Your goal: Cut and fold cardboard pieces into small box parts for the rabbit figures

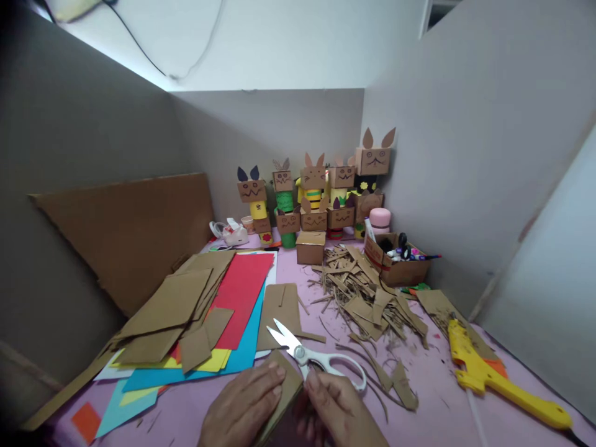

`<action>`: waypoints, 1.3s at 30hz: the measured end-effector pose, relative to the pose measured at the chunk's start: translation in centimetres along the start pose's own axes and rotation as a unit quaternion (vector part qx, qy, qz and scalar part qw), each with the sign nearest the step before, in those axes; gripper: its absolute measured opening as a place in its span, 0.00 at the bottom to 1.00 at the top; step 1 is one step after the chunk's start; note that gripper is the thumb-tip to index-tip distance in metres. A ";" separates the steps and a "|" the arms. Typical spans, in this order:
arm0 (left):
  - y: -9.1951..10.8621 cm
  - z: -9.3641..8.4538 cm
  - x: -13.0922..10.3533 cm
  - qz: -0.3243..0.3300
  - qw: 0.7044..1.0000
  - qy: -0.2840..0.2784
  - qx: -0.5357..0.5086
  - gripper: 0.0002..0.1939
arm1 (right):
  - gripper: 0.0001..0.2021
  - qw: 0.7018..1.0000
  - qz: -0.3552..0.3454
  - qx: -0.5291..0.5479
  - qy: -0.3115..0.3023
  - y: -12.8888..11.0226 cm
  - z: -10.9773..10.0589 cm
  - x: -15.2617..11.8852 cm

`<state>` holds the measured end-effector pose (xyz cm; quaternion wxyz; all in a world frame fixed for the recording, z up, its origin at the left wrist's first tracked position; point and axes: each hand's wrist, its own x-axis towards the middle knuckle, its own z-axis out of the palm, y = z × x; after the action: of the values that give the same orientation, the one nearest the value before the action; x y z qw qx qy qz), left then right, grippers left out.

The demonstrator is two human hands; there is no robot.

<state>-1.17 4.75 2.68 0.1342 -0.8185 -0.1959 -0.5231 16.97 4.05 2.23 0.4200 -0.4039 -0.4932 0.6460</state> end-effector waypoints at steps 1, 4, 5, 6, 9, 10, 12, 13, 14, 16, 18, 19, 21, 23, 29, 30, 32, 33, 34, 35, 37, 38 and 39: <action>-0.1 -0.1 0.3 0.039 0.998 -0.024 0.046 0.12 | 0.26 0.997 0.027 0.068 -0.002 0.4 0.4 0.0; 0.2 -0.4 1.2 0.077 0.986 -0.093 0.111 0.12 | 0.25 0.984 0.050 0.169 0.016 1.4 1.5 0.1; 0.3 -0.4 1.3 0.081 0.984 -0.108 0.112 0.12 | 0.24 0.981 0.052 0.186 0.019 1.5 1.7 0.2; 0.4 -0.3 1.3 0.085 0.984 -0.113 0.109 0.12 | 0.23 0.978 0.054 0.201 0.018 1.6 1.8 0.3; 0.4 0.1 0.5 0.073 0.986 -0.124 0.086 0.12 | 0.18 0.982 0.042 0.183 -0.005 1.2 1.8 0.4; 0.3 0.3 0.0 0.063 0.987 -0.126 0.073 0.12 | 0.17 0.986 0.032 0.164 -0.012 1.0 1.8 0.4; 0.2 0.6 -0.9 0.029 0.991 -0.122 0.039 0.15 | 0.17 0.990 0.013 0.139 -0.014 0.5 1.8 0.3; 0.2 0.8 -1.3 0.003 0.993 -0.118 0.021 0.17 | 0.17 0.991 0.004 0.132 -0.008 0.3 1.8 0.3; 0.2 0.8 -1.6 -0.024 0.993 -0.112 0.003 0.20 | 0.17 0.992 -0.001 0.128 -0.004 0.2 1.9 0.2; 0.4 0.9 -2.0 -0.069 0.991 -0.114 -0.024 0.25 | 0.17 0.993 0.001 0.120 0.004 0.1 1.9 0.1; 0.6 0.9 -2.2 -0.099 0.986 -0.130 -0.039 0.27 | 0.16 0.995 0.012 0.100 0.013 0.1 1.9 0.1; 0.8 1.0 -2.2 -0.111 0.984 -0.134 -0.049 0.28 | 0.16 0.996 0.017 0.087 0.018 0.2 1.8 0.1; 1.0 1.0 -2.2 -0.147 0.978 -0.133 -0.070 0.32 | 0.17 0.998 0.019 0.058 0.030 0.3 1.6 0.1; 1.2 1.2 -2.1 -0.220 0.964 -0.123 -0.082 0.36 | 0.17 0.998 0.023 0.036 0.043 0.3 1.3 0.3; 0.9 0.8 -0.4 -0.565 0.781 -0.054 -0.259 0.24 | 0.20 0.998 0.032 0.018 0.060 -0.4 0.0 0.5; 0.9 0.6 0.1 -0.622 0.711 -0.019 -0.326 0.21 | 0.21 0.999 0.026 0.013 0.046 -0.6 -0.1 0.5; 1.0 0.3 1.0 -0.689 0.568 0.028 -0.449 0.17 | 0.21 1.000 0.014 -0.003 0.009 -1.0 -0.2 0.3; 1.1 0.2 1.3 -0.700 0.514 0.033 -0.495 0.17 | 0.21 1.000 0.007 -0.010 -0.012 -1.1 -0.2 0.2; 1.2 0.1 1.6 -0.696 0.482 0.027 -0.531 0.18 | 0.21 0.999 -0.002 -0.016 -0.032 -1.3 -0.2 0.0; 1.4 0.1 1.7 -0.683 0.468 0.013 -0.561 0.19 | 0.20 0.998 -0.012 -0.023 -0.050 -1.4 -0.1 -0.1; 1.7 0.2 1.7 -0.651 0.474 -0.034 -0.592 0.17 | 0.18 0.995 -0.028 -0.067 -0.073 -1.6 0.0 -0.2; 1.8 0.3 1.6 -0.640 0.482 -0.057 -0.596 0.17 | 0.18 0.990 -0.040 -0.112 -0.074 -1.7 0.1 -0.2; 1.8 0.4 1.4 -0.634 0.488 -0.074 -0.596 0.17 | 0.18 0.983 -0.053 -0.164 -0.070 -1.8 0.2 -0.3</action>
<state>0.53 3.56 3.77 -0.7684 -0.3934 -0.3123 -0.3967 17.16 4.05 4.01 0.3465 -0.3941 -0.6412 0.5599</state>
